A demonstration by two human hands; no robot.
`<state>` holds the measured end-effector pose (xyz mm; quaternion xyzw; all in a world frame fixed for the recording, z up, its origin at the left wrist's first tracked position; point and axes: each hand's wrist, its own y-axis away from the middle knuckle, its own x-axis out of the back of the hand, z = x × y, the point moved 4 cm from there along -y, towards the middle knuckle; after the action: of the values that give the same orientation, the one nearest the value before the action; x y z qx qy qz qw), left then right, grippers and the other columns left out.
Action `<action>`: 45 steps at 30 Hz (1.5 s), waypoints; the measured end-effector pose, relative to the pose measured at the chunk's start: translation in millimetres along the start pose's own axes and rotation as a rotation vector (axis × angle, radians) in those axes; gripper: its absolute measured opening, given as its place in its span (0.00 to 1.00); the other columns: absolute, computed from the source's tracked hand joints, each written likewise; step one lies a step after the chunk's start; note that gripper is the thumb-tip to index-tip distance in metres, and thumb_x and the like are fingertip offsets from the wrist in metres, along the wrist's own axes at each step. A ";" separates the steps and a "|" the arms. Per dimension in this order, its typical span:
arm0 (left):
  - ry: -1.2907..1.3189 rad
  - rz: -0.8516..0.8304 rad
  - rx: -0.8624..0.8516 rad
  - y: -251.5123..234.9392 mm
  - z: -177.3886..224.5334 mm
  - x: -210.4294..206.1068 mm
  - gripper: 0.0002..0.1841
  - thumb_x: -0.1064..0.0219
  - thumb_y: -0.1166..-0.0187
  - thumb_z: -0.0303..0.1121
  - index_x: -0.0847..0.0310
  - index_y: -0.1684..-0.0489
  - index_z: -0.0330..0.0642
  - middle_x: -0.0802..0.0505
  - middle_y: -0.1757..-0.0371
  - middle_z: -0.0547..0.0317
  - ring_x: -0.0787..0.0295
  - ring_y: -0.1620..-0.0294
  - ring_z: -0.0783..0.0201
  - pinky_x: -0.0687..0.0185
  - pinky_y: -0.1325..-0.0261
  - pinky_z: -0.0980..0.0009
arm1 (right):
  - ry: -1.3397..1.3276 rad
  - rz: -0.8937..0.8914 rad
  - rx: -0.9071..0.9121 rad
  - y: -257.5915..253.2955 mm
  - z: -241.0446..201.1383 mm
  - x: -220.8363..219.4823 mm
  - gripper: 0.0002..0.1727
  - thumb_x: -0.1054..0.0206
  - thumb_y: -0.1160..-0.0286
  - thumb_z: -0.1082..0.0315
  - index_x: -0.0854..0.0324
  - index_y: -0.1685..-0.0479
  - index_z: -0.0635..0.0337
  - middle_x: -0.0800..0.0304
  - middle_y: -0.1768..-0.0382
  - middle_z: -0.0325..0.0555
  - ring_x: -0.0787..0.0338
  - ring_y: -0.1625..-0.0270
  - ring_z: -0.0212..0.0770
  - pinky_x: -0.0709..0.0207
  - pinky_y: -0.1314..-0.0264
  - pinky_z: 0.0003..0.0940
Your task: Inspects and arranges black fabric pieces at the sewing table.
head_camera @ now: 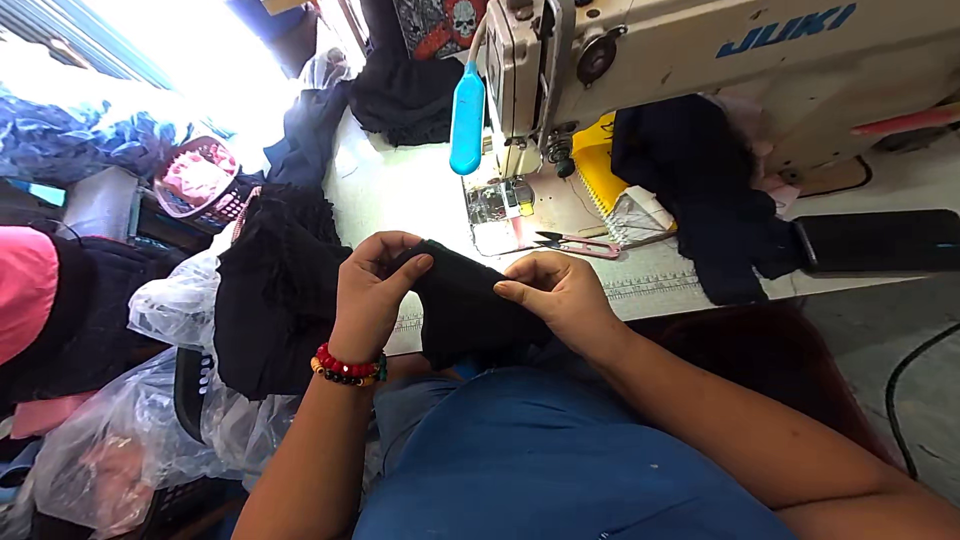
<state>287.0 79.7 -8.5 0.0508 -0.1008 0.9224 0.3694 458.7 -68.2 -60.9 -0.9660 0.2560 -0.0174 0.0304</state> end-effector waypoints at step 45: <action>-0.109 0.286 -0.144 16.7 -26.6 -6.0 0.07 0.43 0.10 0.32 0.21 0.44 0.43 0.13 0.51 0.69 0.15 0.50 0.78 0.16 0.42 0.73 | 0.394 -0.107 0.280 6.6 -25.7 -19.0 0.06 0.29 0.24 0.65 0.10 0.61 0.58 0.09 0.67 0.37 0.11 0.64 0.28 0.14 0.57 0.27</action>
<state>279.2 69.8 -38.0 0.0593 -0.1927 0.9518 0.2310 437.7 -65.7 -36.1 -0.9425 0.2008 -0.2424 0.1126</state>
